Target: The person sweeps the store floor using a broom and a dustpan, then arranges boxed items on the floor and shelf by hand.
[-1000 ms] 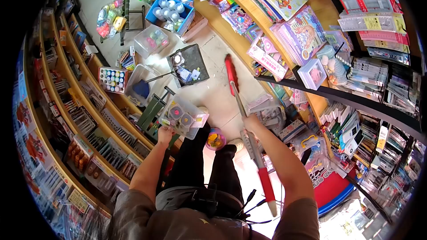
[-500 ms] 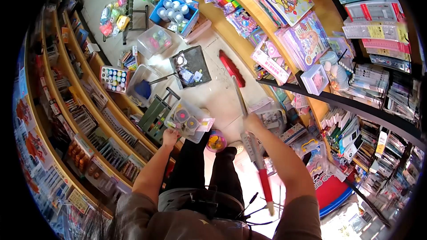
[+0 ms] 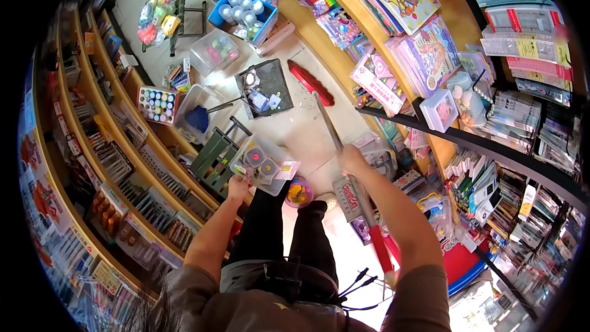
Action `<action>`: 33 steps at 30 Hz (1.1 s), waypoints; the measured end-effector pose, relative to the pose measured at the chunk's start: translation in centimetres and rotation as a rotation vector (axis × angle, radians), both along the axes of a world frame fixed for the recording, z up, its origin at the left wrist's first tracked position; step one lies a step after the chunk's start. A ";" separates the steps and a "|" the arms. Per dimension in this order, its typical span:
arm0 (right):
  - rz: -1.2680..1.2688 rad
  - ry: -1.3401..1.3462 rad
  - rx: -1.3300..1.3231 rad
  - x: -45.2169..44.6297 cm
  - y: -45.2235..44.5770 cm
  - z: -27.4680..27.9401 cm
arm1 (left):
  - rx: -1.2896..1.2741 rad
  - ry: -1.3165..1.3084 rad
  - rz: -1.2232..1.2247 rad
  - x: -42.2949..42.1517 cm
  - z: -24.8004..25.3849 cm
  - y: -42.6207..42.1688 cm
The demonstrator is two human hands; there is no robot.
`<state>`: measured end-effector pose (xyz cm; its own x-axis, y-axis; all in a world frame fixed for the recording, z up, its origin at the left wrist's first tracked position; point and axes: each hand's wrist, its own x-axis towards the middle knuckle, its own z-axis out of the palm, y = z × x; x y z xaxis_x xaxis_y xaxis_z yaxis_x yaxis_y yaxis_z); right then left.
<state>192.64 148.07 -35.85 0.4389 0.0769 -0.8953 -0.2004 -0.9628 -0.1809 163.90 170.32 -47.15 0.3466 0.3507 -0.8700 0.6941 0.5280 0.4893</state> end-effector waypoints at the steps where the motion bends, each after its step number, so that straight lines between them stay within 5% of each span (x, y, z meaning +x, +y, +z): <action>1: -0.080 0.056 -0.004 0.5 -0.5 2.0 | -0.008 -0.013 0.005 0.0 -0.1 0.0; 7: 0.062 -0.264 0.066 2.2 1.1 -1.3 | 0.010 0.010 -0.032 0.5 0.5 0.2; 9: -0.093 -0.104 0.031 3.6 5.3 -0.9 | 0.021 0.042 -0.061 -1.2 -1.8 0.6; 11: -0.076 -0.264 0.160 1.3 5.4 -8.5 | 0.032 0.010 -0.058 -1.1 -1.1 0.5; 13: 0.345 -0.368 0.267 -1.7 1.5 -14.4 | 0.039 -0.018 -0.026 -0.3 -0.4 0.0; 15: 0.376 -0.215 0.158 -1.7 0.0 -11.1 | 0.053 -0.040 0.038 0.2 -1.0 -0.4; 18: 0.031 0.024 -0.054 -0.4 -1.3 2.1 | 0.105 -0.015 -0.129 -0.7 -2.6 -0.4; 22: 0.191 -0.240 0.070 -4.9 -10.1 1.2 | 0.245 0.008 -0.332 -1.5 -5.6 -1.2; 30: -0.686 0.202 0.053 -9.0 -12.2 -0.4 | 0.220 0.018 -0.256 -0.4 -7.5 -4.5; 33: -0.792 0.272 0.164 -8.9 -12.5 -0.2 | 0.236 0.027 -0.345 1.2 -6.7 -6.2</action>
<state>183.78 135.55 -36.08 0.1891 -0.0246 -0.9817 -0.8605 -0.4858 -0.1536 165.08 164.08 -53.90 0.4570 0.4089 -0.7899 0.8248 0.1374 0.5484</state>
